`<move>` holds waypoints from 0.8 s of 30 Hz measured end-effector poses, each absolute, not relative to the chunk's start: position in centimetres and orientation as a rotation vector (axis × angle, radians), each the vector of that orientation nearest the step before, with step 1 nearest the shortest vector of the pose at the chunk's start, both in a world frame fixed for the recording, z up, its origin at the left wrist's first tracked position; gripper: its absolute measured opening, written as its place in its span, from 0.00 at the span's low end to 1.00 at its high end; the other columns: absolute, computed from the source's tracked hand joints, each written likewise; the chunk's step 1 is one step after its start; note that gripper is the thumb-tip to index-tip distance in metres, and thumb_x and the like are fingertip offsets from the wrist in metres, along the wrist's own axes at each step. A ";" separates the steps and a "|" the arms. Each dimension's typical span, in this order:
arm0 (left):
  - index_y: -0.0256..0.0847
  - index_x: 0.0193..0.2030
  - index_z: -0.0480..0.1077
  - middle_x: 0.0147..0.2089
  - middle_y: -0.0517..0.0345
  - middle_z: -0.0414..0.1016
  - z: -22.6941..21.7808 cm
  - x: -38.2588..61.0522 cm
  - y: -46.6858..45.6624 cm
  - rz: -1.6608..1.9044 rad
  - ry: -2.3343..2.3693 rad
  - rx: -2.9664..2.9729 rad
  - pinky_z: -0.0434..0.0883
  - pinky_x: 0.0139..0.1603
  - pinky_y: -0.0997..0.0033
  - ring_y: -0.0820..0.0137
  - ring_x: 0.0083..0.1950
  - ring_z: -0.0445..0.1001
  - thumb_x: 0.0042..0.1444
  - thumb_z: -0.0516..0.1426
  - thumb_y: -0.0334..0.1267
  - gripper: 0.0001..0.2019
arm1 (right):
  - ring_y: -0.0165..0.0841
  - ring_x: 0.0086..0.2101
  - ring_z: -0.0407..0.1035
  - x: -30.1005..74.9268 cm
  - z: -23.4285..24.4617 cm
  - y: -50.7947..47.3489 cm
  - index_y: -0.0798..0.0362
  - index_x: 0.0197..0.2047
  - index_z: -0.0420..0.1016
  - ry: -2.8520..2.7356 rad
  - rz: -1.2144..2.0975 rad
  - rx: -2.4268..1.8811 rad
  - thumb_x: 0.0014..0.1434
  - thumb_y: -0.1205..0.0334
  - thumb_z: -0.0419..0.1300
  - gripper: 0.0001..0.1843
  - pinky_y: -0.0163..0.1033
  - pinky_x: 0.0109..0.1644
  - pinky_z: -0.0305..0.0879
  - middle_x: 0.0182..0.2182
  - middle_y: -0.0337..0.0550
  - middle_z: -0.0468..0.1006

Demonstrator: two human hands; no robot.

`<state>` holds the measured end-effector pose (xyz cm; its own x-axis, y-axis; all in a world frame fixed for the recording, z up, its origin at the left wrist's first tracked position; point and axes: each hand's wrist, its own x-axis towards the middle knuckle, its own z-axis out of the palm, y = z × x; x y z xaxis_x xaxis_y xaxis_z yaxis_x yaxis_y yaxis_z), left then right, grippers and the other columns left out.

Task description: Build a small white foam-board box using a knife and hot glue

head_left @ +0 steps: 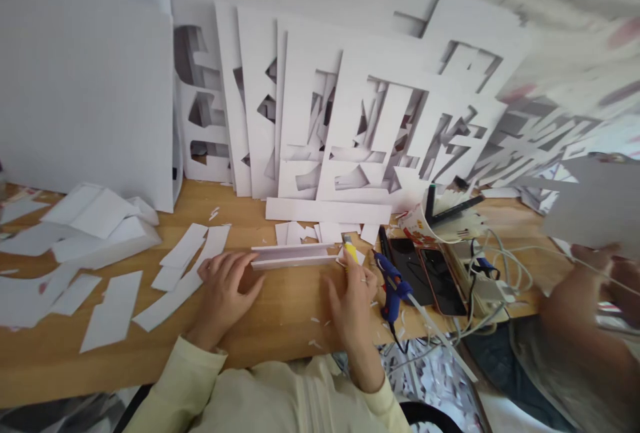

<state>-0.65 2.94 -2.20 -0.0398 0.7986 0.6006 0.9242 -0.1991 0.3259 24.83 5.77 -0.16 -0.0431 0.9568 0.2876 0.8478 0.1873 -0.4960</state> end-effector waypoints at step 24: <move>0.40 0.27 0.75 0.21 0.63 0.70 0.6 7.8 3.5 -2.314 -3.213 -2.049 0.61 0.24 0.73 0.74 0.22 0.62 0.43 0.68 0.66 0.27 | 0.41 0.40 0.74 27.5 1.5 2.0 0.50 0.52 0.81 -1.893 0.574 -1.452 0.70 0.65 0.58 0.12 0.45 0.47 0.72 0.38 0.45 0.82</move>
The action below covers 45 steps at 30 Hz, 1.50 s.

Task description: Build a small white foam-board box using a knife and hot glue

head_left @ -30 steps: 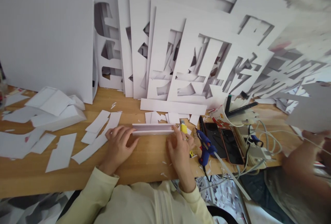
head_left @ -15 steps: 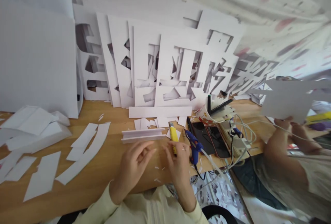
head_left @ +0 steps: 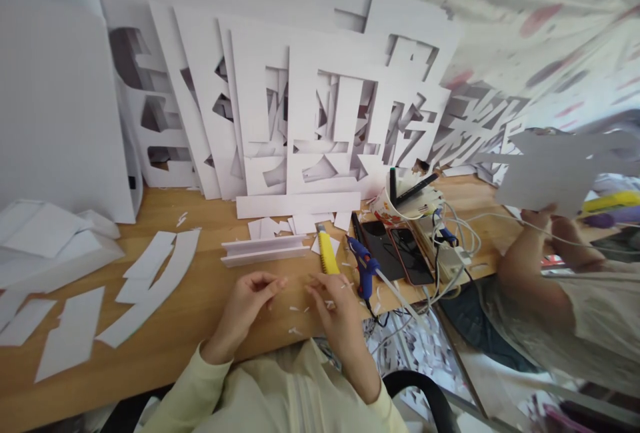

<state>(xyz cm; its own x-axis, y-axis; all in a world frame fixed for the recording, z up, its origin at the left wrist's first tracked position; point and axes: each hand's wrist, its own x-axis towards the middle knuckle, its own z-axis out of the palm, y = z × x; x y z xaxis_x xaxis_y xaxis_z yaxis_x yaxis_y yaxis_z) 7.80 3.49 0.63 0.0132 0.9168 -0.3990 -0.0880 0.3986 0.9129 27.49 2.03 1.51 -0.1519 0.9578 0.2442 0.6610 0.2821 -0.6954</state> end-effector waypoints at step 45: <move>0.44 0.52 0.77 0.48 0.52 0.85 0.9 10.2 3.9 0.679 1.138 1.441 0.76 0.51 0.64 0.65 0.43 0.81 0.68 0.48 0.43 0.18 | 0.34 0.34 0.73 28.0 5.8 -0.4 0.49 0.37 0.75 -2.005 0.982 -1.046 0.76 0.57 0.55 0.15 0.37 0.40 0.65 0.31 0.42 0.81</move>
<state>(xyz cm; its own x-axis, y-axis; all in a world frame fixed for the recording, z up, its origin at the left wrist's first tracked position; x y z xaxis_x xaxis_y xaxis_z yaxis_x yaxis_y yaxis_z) 10.16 3.90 0.85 0.3688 0.9107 -0.1863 0.2683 0.0877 0.9593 28.01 -0.37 5.76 -0.4599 0.8633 0.2079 0.3648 0.3972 -0.8422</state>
